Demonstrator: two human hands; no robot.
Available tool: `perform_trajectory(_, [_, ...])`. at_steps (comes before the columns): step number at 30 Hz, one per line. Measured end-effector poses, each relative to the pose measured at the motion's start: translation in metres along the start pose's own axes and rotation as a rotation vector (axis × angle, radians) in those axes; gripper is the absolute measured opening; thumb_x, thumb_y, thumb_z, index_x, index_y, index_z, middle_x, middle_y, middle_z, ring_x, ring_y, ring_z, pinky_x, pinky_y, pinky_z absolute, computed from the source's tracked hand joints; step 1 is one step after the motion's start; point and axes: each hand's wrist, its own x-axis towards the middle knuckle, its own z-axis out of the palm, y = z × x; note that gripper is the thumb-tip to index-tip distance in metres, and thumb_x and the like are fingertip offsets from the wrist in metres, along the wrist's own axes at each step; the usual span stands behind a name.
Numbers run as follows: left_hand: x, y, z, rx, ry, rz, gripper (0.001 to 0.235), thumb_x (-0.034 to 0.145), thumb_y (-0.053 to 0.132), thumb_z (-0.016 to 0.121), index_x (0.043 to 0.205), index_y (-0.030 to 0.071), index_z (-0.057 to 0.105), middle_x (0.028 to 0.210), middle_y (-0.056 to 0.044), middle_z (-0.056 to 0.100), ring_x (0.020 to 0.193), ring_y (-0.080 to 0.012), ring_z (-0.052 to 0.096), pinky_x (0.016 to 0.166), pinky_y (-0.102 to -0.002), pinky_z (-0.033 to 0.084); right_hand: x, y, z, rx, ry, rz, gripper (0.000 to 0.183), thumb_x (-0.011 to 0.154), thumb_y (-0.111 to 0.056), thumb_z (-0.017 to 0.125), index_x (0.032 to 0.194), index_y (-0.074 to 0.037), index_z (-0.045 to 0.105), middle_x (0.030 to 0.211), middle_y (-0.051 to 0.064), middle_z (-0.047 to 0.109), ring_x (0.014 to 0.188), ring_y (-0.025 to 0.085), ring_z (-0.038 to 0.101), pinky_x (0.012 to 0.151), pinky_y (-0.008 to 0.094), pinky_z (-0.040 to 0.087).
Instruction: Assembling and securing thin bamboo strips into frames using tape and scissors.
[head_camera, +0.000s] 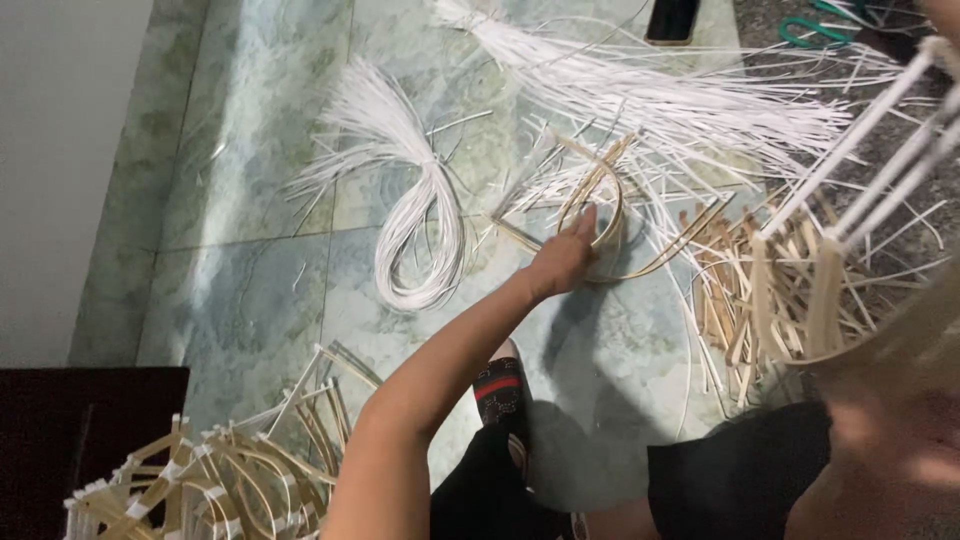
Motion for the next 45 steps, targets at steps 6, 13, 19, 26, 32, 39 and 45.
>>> perform_trajectory(6, [-0.014,-0.024,-0.047,-0.334,0.225,0.195,0.055,0.089,0.020,0.058,0.139,-0.002,0.052,0.107,-0.027,0.068,0.092,-0.0443,0.067,0.080,-0.050,0.051,0.034,0.073,0.072,-0.071,0.038,-0.052,0.020,0.083,-0.017,0.085,0.094,-0.005,0.072,0.094,0.008,0.072,0.086,0.020,0.069,0.082,0.031,0.056])
perform_trajectory(13, [-0.100,0.000,-0.139,-0.640,0.489,0.037,0.043,0.104,0.014,0.049,0.144,0.002,0.055,0.103,-0.014,0.076,0.073,-0.0178,0.073,0.065,-0.034,0.057,0.096,0.128,0.179,-0.101,-0.004,-0.227,0.013,0.084,-0.008,0.082,0.096,-0.006,0.078,0.091,0.004,0.075,0.086,0.020,0.067,0.075,0.035,0.053])
perform_trajectory(19, [-0.152,0.021,-0.155,-0.827,0.427,-0.043,0.038,0.108,0.019,0.049,0.141,0.002,0.058,0.090,-0.009,0.073,0.058,-0.0116,0.063,0.055,-0.027,0.052,0.070,0.212,0.287,-0.156,-0.142,-0.071,0.017,0.082,-0.013,0.079,0.099,-0.010,0.080,0.104,0.004,0.077,0.092,0.025,0.066,0.082,0.039,0.054])
perform_trajectory(26, [-0.208,0.048,-0.160,-1.077,0.238,-0.089,0.049,0.105,0.021,0.055,0.153,0.009,0.051,0.105,-0.014,0.072,0.073,-0.0127,0.062,0.069,-0.028,0.058,0.104,0.099,0.195,-0.034,-0.110,0.042,0.022,0.091,-0.018,0.076,0.110,-0.007,0.078,0.111,0.007,0.075,0.098,0.022,0.070,0.081,0.035,0.056])
perform_trajectory(32, [-0.248,0.109,-0.168,-1.019,-0.153,0.210,0.103,0.092,0.001,0.064,0.169,0.020,-0.002,0.166,-0.009,0.019,0.132,-0.0189,0.051,0.109,-0.035,0.053,0.066,0.043,0.175,0.460,-0.250,0.050,0.023,0.081,-0.011,0.082,0.102,-0.004,0.079,0.091,0.004,0.078,0.069,0.009,0.076,0.054,0.023,0.058])
perform_trajectory(39, [-0.255,0.110,-0.138,-1.068,-0.401,0.324,0.121,0.094,-0.005,0.065,0.164,0.022,-0.029,0.149,-0.011,0.042,0.132,-0.0197,0.049,0.104,-0.036,0.050,0.048,0.026,0.169,0.483,-0.399,0.203,0.024,0.070,-0.011,0.087,0.093,-0.005,0.080,0.071,0.001,0.077,0.055,0.007,0.064,0.048,0.022,0.051])
perform_trajectory(45, [-0.262,0.115,-0.142,-1.345,-0.356,0.244,0.108,0.090,-0.010,0.065,0.175,0.015,0.004,0.133,-0.008,0.055,0.122,-0.0164,0.055,0.106,-0.033,0.048,0.037,0.035,0.183,0.680,-0.402,0.319,0.014,0.079,-0.008,0.083,0.092,-0.004,0.078,0.075,0.001,0.079,0.065,0.006,0.070,0.056,0.023,0.054])
